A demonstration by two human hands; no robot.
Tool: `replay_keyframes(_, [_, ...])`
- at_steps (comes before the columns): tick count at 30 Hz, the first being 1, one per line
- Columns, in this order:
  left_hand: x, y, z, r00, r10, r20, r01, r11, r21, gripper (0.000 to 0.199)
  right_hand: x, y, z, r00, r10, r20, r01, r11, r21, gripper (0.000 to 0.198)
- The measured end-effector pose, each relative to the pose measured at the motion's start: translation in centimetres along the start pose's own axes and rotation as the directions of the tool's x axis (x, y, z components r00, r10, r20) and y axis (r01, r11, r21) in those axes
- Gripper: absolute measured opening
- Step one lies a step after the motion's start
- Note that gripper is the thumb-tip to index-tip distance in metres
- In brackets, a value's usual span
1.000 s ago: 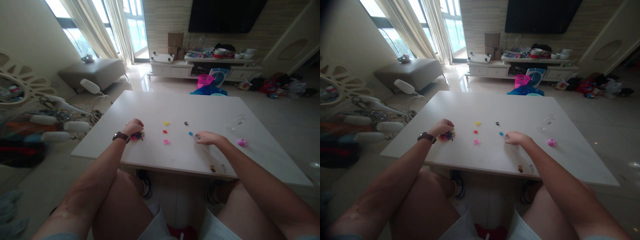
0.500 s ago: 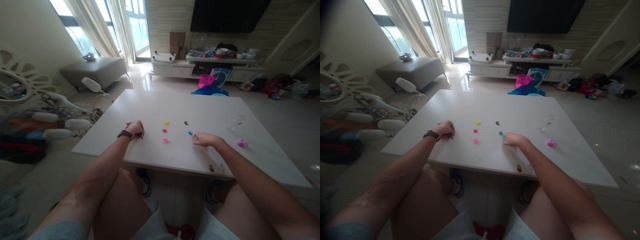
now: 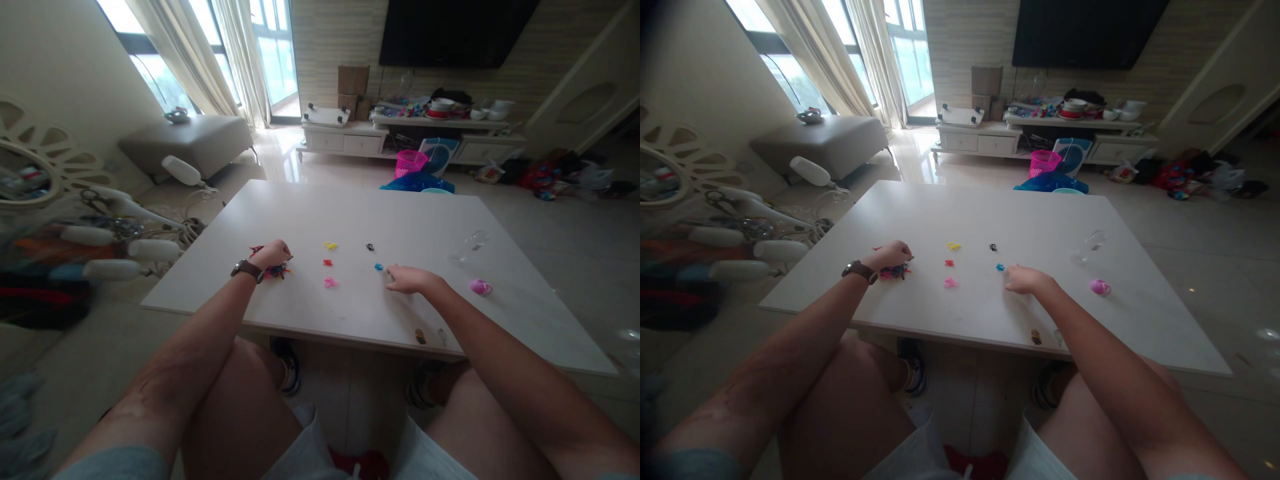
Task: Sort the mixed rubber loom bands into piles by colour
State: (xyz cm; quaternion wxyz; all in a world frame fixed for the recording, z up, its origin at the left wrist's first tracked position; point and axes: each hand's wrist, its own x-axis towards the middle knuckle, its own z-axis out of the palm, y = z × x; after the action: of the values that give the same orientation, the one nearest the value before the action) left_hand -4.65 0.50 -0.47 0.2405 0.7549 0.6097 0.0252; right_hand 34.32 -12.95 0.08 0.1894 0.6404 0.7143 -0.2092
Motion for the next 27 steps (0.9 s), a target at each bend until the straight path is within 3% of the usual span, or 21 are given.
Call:
replay_keyframes(7, [-1.2,2.4,0.7,0.958,0.285,0.026,-0.276,0.944,-0.180,0.014,-0.9,-1.3,-0.8,0.997,0.017,-0.081,-0.017,1.000,-0.007,0.047])
replay_keyframes(11, [-1.8,4.7,1.4,0.914,0.405,0.026,-0.389,0.893,-0.226,0.014,-1.4,-3.2,-1.1,0.944,-0.146,-0.294,0.175,0.982,0.073,0.047])
replay_keyframes(15, [-1.8,6.6,2.4,0.886,0.464,0.009,-0.452,0.867,-0.212,0.016,-1.7,-4.9,-1.1,0.857,-0.327,-0.399,0.377,0.925,0.051,0.056])
replay_keyframes(20, [-1.1,8.6,3.5,0.837,0.547,-0.012,-0.530,0.806,-0.264,0.013,-2.0,-5.7,-0.5,0.793,-0.443,-0.419,0.494,0.870,0.015,0.069])
replay_keyframes(23, [-1.1,9.8,3.9,0.831,0.557,-0.003,-0.530,0.789,-0.311,0.010,-2.1,-5.9,-0.3,0.774,-0.465,-0.430,0.519,0.855,0.008,0.076])
replay_keyframes(27, [-1.4,11.5,3.9,0.827,0.562,0.008,-0.528,0.783,-0.327,0.008,-2.1,-6.2,-0.3,0.786,-0.455,-0.418,0.505,0.863,0.009,0.082])
